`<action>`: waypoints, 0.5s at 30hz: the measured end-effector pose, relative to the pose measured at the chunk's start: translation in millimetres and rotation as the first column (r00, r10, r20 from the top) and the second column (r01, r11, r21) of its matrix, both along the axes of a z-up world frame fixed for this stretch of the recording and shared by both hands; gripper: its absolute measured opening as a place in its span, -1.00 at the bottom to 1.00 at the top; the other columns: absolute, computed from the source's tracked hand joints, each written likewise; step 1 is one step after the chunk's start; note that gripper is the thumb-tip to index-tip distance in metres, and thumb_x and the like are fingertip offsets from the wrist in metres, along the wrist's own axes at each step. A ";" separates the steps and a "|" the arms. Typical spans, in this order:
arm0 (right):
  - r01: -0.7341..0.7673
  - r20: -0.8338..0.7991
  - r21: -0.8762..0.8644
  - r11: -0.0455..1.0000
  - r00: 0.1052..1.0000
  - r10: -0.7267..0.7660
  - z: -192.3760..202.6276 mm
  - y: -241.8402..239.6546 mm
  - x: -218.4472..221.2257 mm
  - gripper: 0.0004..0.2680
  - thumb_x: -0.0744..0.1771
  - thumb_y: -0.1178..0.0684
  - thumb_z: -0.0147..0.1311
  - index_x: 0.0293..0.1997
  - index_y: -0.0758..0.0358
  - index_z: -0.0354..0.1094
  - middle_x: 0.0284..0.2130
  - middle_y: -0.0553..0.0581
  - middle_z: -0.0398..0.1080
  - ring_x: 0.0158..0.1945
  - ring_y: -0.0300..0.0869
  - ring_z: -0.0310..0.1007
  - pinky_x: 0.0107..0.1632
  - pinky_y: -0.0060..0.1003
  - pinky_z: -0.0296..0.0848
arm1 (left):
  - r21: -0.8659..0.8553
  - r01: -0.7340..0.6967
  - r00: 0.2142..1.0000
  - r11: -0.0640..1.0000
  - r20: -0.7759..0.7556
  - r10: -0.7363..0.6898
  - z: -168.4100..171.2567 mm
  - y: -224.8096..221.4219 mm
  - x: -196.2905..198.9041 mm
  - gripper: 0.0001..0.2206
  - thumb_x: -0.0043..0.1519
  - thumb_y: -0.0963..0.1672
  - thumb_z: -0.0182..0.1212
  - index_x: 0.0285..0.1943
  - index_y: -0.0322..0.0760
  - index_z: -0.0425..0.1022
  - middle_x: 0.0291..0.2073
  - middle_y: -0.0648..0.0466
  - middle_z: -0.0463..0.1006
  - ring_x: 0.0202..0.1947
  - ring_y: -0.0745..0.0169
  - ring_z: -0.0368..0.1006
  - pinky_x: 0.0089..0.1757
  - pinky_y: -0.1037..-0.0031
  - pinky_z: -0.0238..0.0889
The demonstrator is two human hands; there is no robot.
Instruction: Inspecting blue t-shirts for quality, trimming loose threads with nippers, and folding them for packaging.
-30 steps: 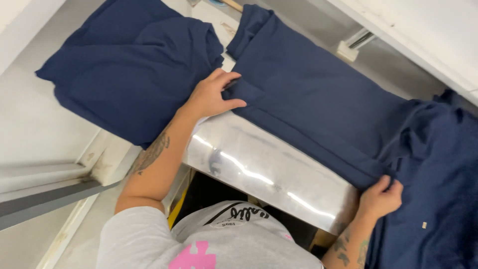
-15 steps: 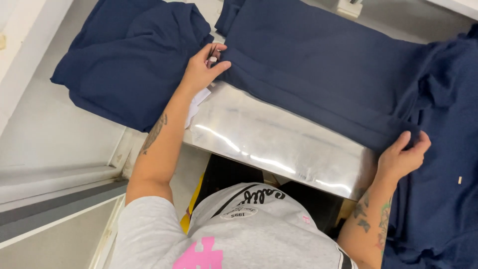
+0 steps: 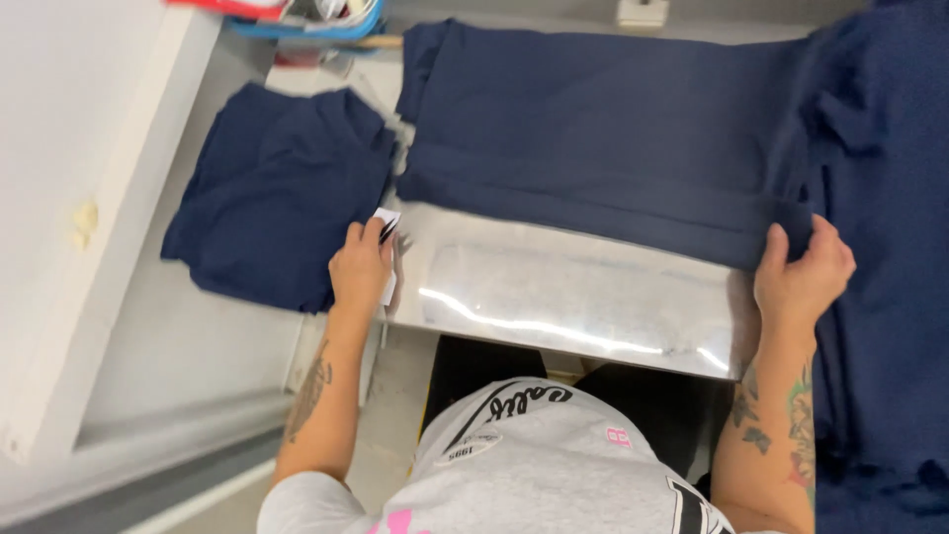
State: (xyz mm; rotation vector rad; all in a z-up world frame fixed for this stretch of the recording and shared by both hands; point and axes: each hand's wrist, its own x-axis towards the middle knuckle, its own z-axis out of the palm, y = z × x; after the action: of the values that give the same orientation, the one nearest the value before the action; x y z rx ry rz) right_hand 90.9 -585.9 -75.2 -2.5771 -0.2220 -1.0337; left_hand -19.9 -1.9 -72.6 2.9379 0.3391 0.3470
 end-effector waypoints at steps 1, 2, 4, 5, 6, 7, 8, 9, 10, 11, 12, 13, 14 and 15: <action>0.009 -0.005 -0.009 1.000 1.000 -0.009 -0.4 -4.2 0.2 -0.72 0.45 0.02 0.20 0.12 0.56 0.45 -0.12 0.47 0.53 -0.10 0.35 0.46 0.03 0.11 0.35 | 0.164 -0.009 0.986 0.986 0.168 -0.019 -15.2 -2.1 5.6 -0.77 0.28 -0.04 0.28 0.05 -0.09 0.46 -0.25 0.02 0.35 -0.53 -0.14 0.43 -0.54 0.09 0.31; 0.040 0.002 0.003 0.999 0.999 -0.040 -4.5 -5.0 1.8 -0.72 0.45 0.02 0.20 0.12 0.56 0.45 -0.12 0.47 0.53 -0.10 0.35 0.46 0.03 0.11 0.35 | 0.176 0.021 0.983 0.984 0.176 -0.052 -14.7 3.2 20.0 -0.77 0.28 -0.04 0.28 0.05 -0.09 0.46 -0.25 0.02 0.35 -0.53 -0.14 0.43 -0.54 0.09 0.31; 0.066 -0.035 0.018 0.998 0.997 -0.066 -10.3 -7.7 3.2 -0.74 0.43 0.05 0.17 0.14 0.52 0.45 -0.06 0.43 0.53 -0.06 0.33 0.45 0.07 0.10 0.31 | 0.109 -0.020 0.987 0.994 0.163 0.002 -16.1 11.6 43.6 -0.76 0.26 0.00 0.28 0.04 -0.01 0.48 -0.16 -0.01 0.37 -0.44 -0.31 0.48 -0.49 -0.08 0.34; 0.097 -0.029 0.031 0.995 0.995 -0.097 -13.0 -7.7 3.0 -0.74 0.43 0.05 0.17 0.14 0.52 0.45 -0.06 0.43 0.53 -0.06 0.33 0.45 0.07 0.10 0.31 | 0.121 0.010 0.985 0.993 0.170 -0.031 -11.5 16.8 51.9 -0.76 0.26 0.00 0.28 0.04 -0.01 0.48 -0.16 -0.01 0.37 -0.44 -0.31 0.48 -0.49 -0.08 0.34; 0.075 -0.053 0.062 0.995 0.996 -0.071 -15.1 -8.1 3.4 -0.74 0.45 0.05 0.09 0.15 0.53 0.43 -0.04 0.45 0.52 -0.04 0.34 0.44 0.09 0.11 0.30 | 0.047 -0.010 0.993 0.999 0.116 0.005 -6.2 21.5 61.1 -0.75 0.25 -0.02 0.28 0.09 -0.01 0.50 -0.08 -0.02 0.37 -0.38 -0.34 0.49 -0.41 -0.12 0.34; 0.058 -0.071 0.091 0.994 0.996 -0.052 -13.6 -9.6 4.4 -0.73 0.48 0.06 0.01 0.17 0.55 0.41 -0.02 0.47 0.50 -0.02 0.35 0.43 0.10 0.12 0.29 | -0.026 -0.028 0.998 0.999 0.062 0.030 1.2 25.4 75.1 -0.72 0.24 -0.04 0.27 0.13 -0.01 0.52 0.00 -0.03 0.38 -0.31 -0.38 0.50 -0.33 -0.16 0.34; 0.095 -0.060 0.102 0.990 0.994 -0.089 -2.8 -7.5 1.4 -0.73 0.48 0.06 0.01 0.17 0.55 0.41 -0.02 0.47 0.50 -0.02 0.35 0.43 0.10 0.12 0.29 | -0.016 0.010 0.997 1.000 0.073 -0.009 15.2 15.8 83.6 -0.72 0.24 -0.04 0.27 0.13 -0.01 0.52 0.00 -0.03 0.38 -0.31 -0.38 0.50 -0.33 -0.16 0.34; 0.089 -0.122 0.225 0.970 0.991 -0.062 5.9 -3.9 -3.9 -0.76 0.50 0.06 -0.06 0.22 0.43 0.39 -0.01 0.43 0.49 0.02 0.36 0.42 0.10 0.19 0.31 | -0.001 -0.009 0.992 1.000 0.127 0.009 26.6 7.8 85.2 -0.75 0.30 -0.03 0.28 0.13 -0.04 0.53 -0.02 0.05 0.41 -0.25 -0.19 0.56 -0.26 0.00 0.43; 0.086 -0.176 0.346 0.934 0.984 -0.026 13.8 0.5 -8.2 -0.78 0.52 0.07 -0.12 0.26 0.32 0.37 0.01 0.40 0.49 0.07 0.36 0.42 0.10 0.27 0.33 | 0.011 -0.028 0.983 1.000 0.182 0.026 37.0 0.7 87.1 -0.78 0.36 -0.03 0.29 0.13 -0.06 0.55 -0.05 0.13 0.45 -0.18 0.00 0.62 -0.19 0.17 0.52; 0.109 -0.182 0.354 0.929 0.982 -0.046 17.6 -0.6 -10.1 -0.78 0.52 0.07 -0.12 0.26 0.32 0.37 0.01 0.40 0.49 0.07 0.36 0.42 0.10 0.27 0.33 | 0.021 -0.006 0.984 1.000 0.177 0.002 37.3 -3.2 95.6 -0.78 0.36 -0.03 0.29 0.13 -0.06 0.55 -0.05 0.13 0.45 -0.18 0.00 0.62 -0.19 0.17 0.52; 0.097 -0.203 0.407 0.908 0.979 -0.013 21.1 -0.9 -11.3 -0.76 0.52 0.06 -0.18 0.29 0.28 0.34 0.02 0.42 0.47 0.07 0.37 0.42 0.11 0.27 0.33 | -0.020 0.080 0.978 0.997 0.195 -0.074 37.0 -6.5 104.4 -0.77 0.37 -0.01 0.27 0.13 -0.09 0.57 -0.11 0.07 0.50 -0.17 -0.04 0.61 -0.19 0.15 0.51; 0.079 -0.220 0.455 0.887 0.975 0.026 25.7 -1.9 -11.0 -0.74 0.52 0.04 -0.24 0.32 0.25 0.31 0.03 0.43 0.46 0.08 0.37 0.42 0.12 0.27 0.33 | -0.065 0.159 0.966 0.985 0.216 -0.141 34.9 -10.2 110.7 -0.75 0.39 0.00 0.26 0.13 -0.11 0.59 -0.17 0.01 0.56 -0.15 -0.08 0.60 -0.18 0.13 0.50; 0.095 -0.225 0.459 0.884 0.974 0.012 26.8 -1.1 -13.5 -0.74 0.52 0.04 -0.24 0.32 0.25 0.31 0.03 0.43 0.46 0.08 0.37 0.42 0.12 0.27 0.33 | -0.062 0.174 0.965 0.983 0.210 -0.157 48.6 -19.4 111.4 -0.75 0.39 0.00 0.26 0.13 -0.11 0.59 -0.17 0.01 0.56 -0.15 -0.08 0.60 -0.18 0.13 0.50; 0.096 -0.253 0.468 0.879 0.967 0.029 29.8 -1.6 -14.2 -0.73 0.52 0.01 -0.26 0.34 0.22 0.30 0.01 0.44 0.47 0.08 0.38 0.42 0.12 0.27 0.33 | -0.163 0.129 0.992 0.978 0.009 -0.130 60.6 -29.8 111.4 -0.64 0.35 0.01 0.27 0.28 -0.13 0.49 -0.06 -0.09 0.56 -0.03 -0.14 0.56 -0.07 0.07 0.45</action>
State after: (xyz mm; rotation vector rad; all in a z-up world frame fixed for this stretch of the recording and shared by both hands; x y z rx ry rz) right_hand 76.7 -587.5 -45.4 -2.2265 0.1339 -0.6527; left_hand 91.5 -31.6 -11.9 2.7814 0.1660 0.2846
